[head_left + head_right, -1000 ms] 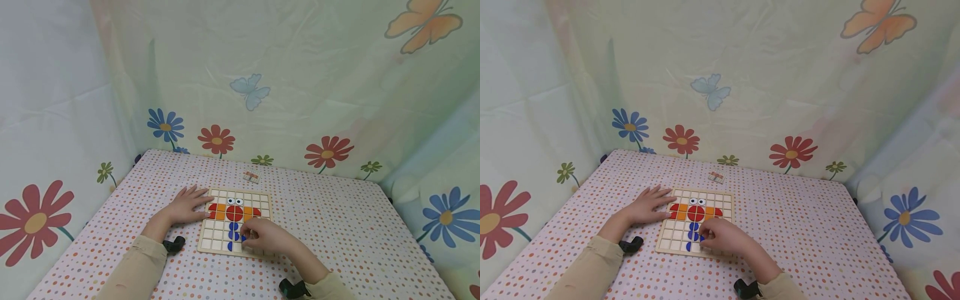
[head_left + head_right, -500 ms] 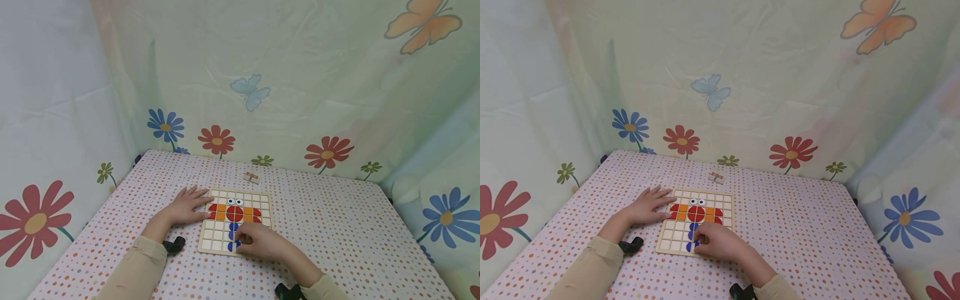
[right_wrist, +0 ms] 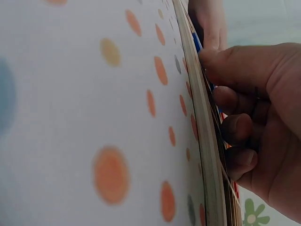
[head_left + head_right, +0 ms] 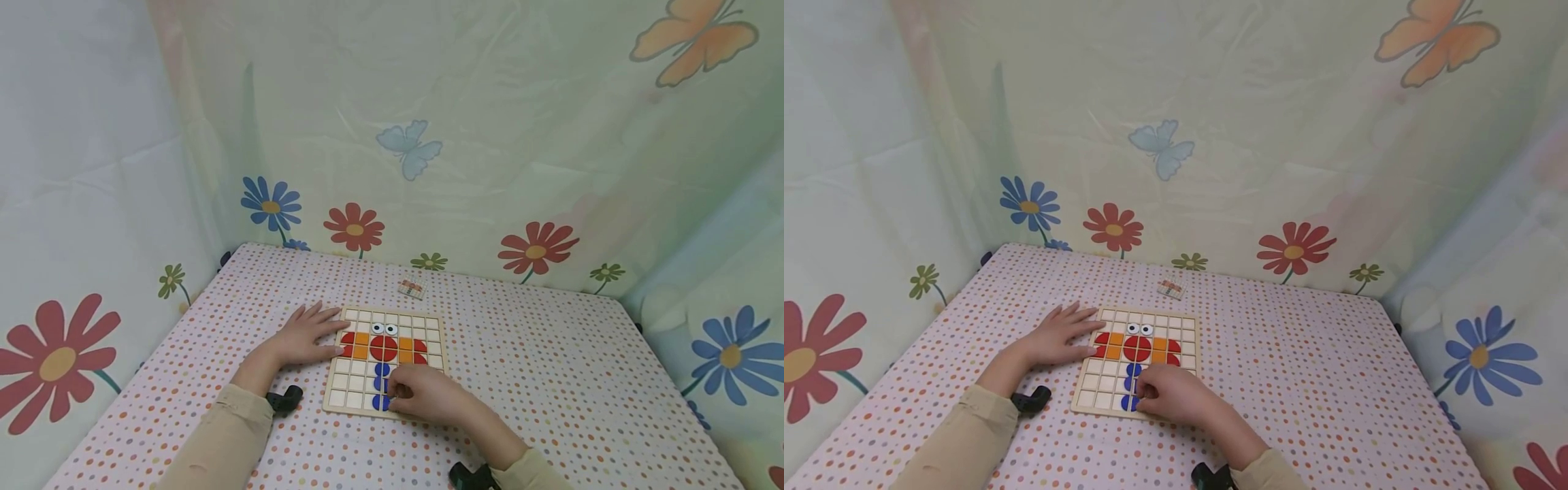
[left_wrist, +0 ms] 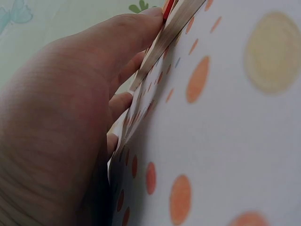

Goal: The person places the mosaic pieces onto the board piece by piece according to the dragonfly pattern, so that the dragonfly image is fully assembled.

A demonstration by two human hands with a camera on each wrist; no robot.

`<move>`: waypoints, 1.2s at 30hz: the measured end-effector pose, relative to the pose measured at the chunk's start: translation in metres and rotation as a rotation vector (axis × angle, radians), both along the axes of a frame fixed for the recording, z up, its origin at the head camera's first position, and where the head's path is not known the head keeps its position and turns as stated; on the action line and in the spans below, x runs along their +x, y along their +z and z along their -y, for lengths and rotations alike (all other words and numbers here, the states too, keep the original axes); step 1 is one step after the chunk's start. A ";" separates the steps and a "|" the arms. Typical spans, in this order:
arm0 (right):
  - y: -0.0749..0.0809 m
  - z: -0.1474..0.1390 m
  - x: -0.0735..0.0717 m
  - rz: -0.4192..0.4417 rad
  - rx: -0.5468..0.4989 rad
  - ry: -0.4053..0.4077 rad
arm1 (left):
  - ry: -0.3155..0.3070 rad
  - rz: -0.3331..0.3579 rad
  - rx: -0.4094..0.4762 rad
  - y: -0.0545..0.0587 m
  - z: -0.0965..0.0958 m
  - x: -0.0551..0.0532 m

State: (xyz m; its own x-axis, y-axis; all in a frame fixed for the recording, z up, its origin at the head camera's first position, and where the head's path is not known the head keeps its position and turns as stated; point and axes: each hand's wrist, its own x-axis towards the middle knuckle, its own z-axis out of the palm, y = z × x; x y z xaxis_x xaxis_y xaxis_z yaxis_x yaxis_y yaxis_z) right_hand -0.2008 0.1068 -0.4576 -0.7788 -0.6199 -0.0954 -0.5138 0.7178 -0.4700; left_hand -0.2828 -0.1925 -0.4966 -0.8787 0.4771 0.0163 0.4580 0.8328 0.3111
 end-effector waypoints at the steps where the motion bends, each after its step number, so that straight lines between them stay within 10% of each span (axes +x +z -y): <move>1: 0.000 0.001 0.000 -0.004 0.002 0.003 | 0.000 0.001 0.002 0.000 0.000 0.000; 20: -0.007 -0.002 -0.001 -0.128 0.032 -0.124 | -0.010 0.006 0.009 0.002 -0.002 0.001; 36: -0.002 -0.003 -0.003 -0.073 -0.003 -0.094 | 0.001 0.015 -0.003 0.001 -0.001 0.001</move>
